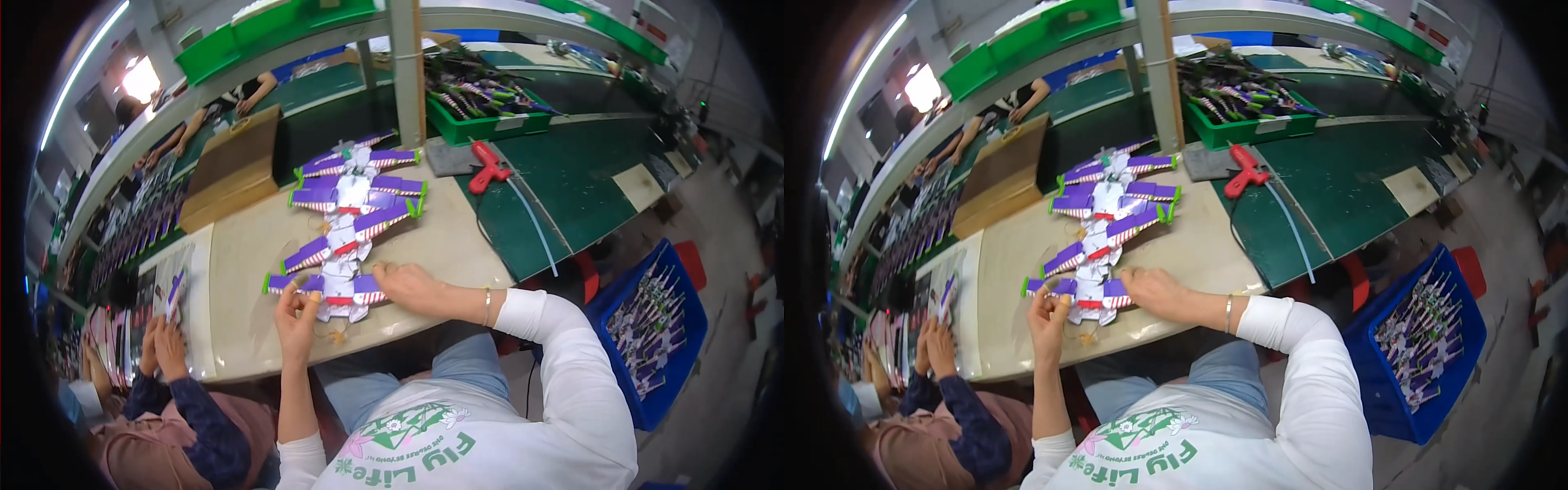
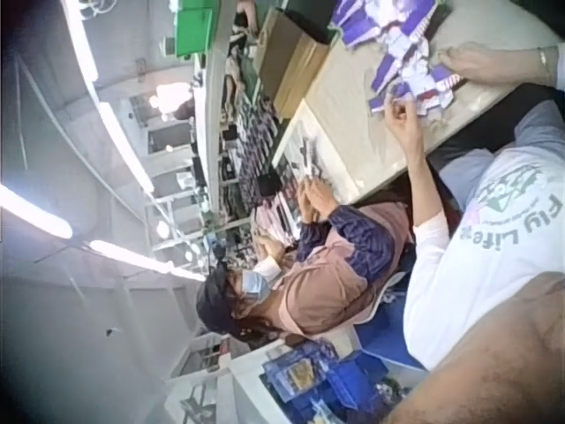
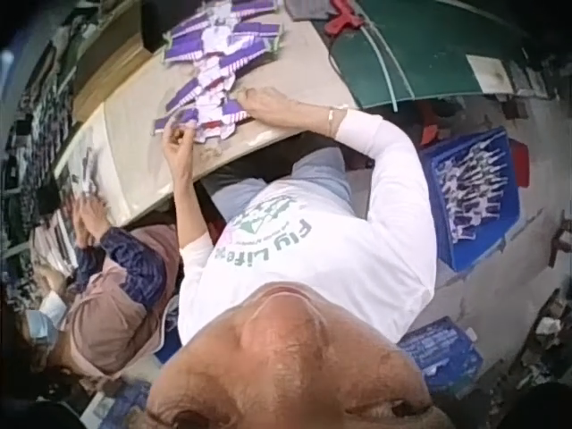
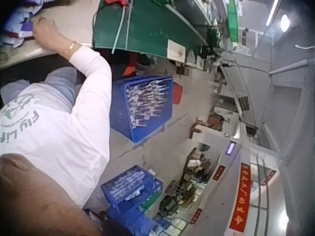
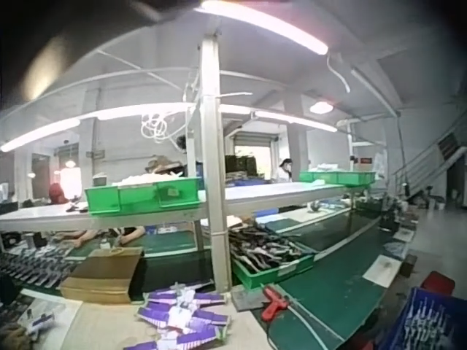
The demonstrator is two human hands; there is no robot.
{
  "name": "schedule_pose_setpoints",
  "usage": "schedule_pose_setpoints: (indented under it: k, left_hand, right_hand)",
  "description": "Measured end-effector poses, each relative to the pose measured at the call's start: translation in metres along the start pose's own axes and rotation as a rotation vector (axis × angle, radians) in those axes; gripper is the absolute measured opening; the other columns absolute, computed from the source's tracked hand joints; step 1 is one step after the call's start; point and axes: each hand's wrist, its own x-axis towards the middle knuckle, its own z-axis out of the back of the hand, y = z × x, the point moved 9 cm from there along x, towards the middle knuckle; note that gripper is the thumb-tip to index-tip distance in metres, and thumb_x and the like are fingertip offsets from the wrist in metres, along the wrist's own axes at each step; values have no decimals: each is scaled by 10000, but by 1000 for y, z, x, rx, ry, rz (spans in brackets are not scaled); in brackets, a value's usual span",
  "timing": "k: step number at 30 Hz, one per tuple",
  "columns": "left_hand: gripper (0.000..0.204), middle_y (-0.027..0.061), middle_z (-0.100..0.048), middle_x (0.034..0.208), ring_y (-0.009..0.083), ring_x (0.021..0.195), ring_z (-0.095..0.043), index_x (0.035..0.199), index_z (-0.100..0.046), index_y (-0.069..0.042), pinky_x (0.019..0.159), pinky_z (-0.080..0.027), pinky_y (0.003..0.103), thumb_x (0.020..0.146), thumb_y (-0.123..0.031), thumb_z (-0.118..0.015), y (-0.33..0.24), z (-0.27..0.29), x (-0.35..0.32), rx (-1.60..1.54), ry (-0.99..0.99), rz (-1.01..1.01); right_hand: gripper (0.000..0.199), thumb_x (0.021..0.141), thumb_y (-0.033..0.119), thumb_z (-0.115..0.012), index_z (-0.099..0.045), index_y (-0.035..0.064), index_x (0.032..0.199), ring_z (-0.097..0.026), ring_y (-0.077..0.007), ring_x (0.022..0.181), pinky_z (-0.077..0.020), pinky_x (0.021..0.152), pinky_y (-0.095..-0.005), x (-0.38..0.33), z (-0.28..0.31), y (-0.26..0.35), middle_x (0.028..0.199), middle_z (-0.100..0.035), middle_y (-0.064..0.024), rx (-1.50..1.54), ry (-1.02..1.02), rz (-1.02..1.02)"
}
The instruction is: The person assembles plastic toy components by hand on a production line, joining them with a hot glue gun.
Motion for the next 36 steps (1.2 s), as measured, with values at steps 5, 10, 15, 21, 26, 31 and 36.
schedule_pose_setpoints:
  k: [5, 10, 15, 21, 26, 31, 36]
  left_hand:
    - [280, 66, -556, 772, 212, 760, -533, 1029, -695, -30, 793, -382, 349, 810, -200, -737, -60, -26, -13, 792, -103, -565]
    - [227, 65, -567, 778, 253, 795, -547, 831, -670, -65, 819, -373, 404, 790, -266, -766, -73, -64, -54, 866, 60, -678]
    - [252, 64, -522, 633, 195, 618, -493, 691, -615, -29, 615, -368, 330, 882, -166, -707, -15, -48, -34, 391, 13, -324]
    - [273, 36, -517, 632, 145, 580, -464, 743, -619, 1, 553, -343, 305, 955, -171, -615, -16, -33, -32, 177, -48, -171]
    - [474, 101, -593, 910, 281, 909, -528, 1140, -577, -9, 814, -433, 400, 766, -188, -807, -21, -41, -69, 444, 63, -437]
    - [803, 142, -588, 1056, 318, 1060, -525, 1273, -490, 3, 967, -369, 461, 645, -286, -897, -20, -22, -99, 630, -85, -474]
    - [248, 152, -585, 1115, 327, 1020, -554, 902, -659, -22, 886, -433, 399, 767, -175, -799, -13, -31, -85, 569, -122, -431]
  right_hand:
    - [137, 815, 49, -552, -480, -21, 908, -658, -289, 647, -530, 527, -388, 2, 4, -4, 732, -601, -153, 111, 14, -49]
    - [150, 814, 56, -562, -480, -22, 912, -663, -319, 650, -531, 523, -410, 2, -1, -5, 737, -605, -177, 98, -14, -95]
    - [151, 826, 69, -555, -476, -7, 930, -652, -303, 595, -518, 473, -394, 2, 4, -5, 724, -592, -164, 107, -54, -13]
    - [318, 834, 87, -556, -495, -43, 1118, -649, -295, 852, -510, 711, -397, 0, 11, -1, 882, -613, -142, 45, 85, 35]
    - [759, 665, 122, -761, -446, 26, 1349, -566, -344, 1062, -434, 892, -409, 5, 64, 39, 1120, -605, -160, 404, -106, 183]
    - [587, 741, 129, -724, -518, 62, 1286, -647, -254, 756, -496, 655, -367, 14, 5, 47, 862, -644, -113, 972, 375, 63]
    - [465, 851, 100, -720, -538, 47, 1275, -454, -21, 644, -378, 576, -216, 6, -13, 12, 716, -530, 55, 1290, 268, -229]
